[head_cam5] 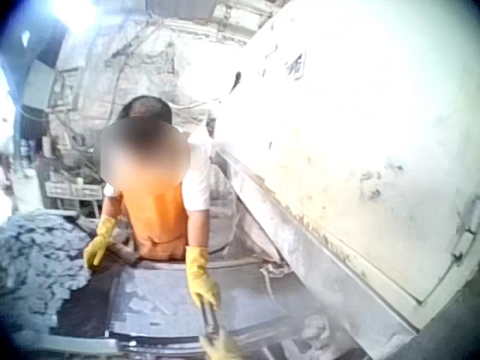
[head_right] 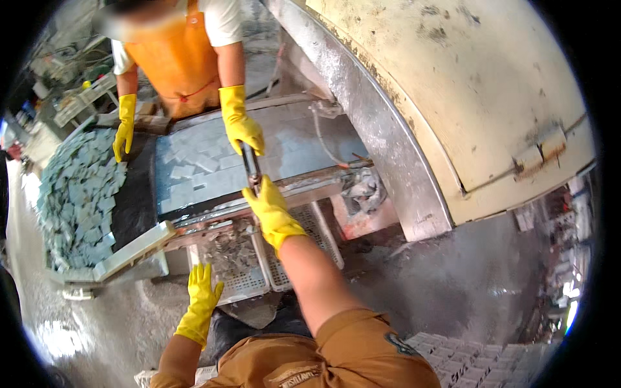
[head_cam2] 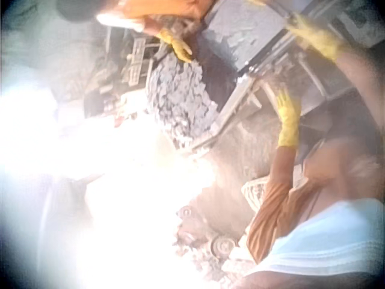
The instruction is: The person sorts small, light-blue square tiles on a metal tray, picking them up and placing them into a white plastic basket. A coworker assists by arranging tiles on the tray. The person wears yellow gloves and uses both hands to handle the tiles.
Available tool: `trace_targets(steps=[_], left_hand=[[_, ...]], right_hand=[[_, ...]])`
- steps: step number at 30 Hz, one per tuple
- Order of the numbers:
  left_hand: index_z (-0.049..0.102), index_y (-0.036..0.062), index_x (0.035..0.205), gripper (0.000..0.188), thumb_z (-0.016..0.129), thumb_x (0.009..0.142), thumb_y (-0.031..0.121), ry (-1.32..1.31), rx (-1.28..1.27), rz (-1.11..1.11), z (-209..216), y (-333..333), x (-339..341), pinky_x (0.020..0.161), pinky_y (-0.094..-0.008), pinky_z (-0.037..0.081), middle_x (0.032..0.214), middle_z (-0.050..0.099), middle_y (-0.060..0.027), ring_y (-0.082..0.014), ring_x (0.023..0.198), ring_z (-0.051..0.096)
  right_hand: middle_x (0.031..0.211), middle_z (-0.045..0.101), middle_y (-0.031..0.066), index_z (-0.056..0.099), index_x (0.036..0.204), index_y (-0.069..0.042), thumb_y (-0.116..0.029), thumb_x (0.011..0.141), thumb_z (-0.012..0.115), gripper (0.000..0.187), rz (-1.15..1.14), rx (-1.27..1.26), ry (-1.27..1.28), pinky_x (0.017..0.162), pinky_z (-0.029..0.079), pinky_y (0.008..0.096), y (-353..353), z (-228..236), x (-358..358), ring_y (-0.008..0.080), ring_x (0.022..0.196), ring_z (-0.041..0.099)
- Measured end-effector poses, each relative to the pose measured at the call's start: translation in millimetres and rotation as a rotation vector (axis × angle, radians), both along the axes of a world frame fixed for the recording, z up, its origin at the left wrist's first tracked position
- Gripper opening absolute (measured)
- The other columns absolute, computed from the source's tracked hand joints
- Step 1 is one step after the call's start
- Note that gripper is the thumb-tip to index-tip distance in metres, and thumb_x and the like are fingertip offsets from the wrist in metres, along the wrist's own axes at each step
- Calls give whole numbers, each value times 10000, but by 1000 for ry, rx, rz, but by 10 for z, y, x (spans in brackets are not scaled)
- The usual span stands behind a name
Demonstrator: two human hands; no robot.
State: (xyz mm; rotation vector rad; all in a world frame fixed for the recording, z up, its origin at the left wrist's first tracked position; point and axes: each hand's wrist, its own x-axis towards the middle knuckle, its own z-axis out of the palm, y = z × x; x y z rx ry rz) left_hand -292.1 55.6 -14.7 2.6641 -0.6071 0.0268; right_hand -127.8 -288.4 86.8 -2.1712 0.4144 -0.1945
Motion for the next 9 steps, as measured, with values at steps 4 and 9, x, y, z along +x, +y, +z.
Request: trace_targets(steps=[4, 9], left_hand=[[605, 22, 1461, 767, 838, 854, 429, 241, 216, 254, -232, 1394, -1324, 1183, -554, 445, 1496, 610, -290, -473, 1397, 558], [722, 112, 1412, 674, 659, 967, 614, 1022, 595, 243, 12, 2156, -2285, 1088, -499, 540, 1376, 730, -213, -366, 1299, 689]], right_hand=[[1533, 625, 217, 498, 1596, -17, -337, 1080, 685, 635, 115, 228, 1, 1169, 488, 425, -149, -478, -1240, 327, 1410, 608], [1599, 548, 271, 602, 1540, -80, -337, 1068, 636, 539, -94, -18, 752, 1231, 416, 513, -1002, -1665, -4953, 445, 1490, 513]])
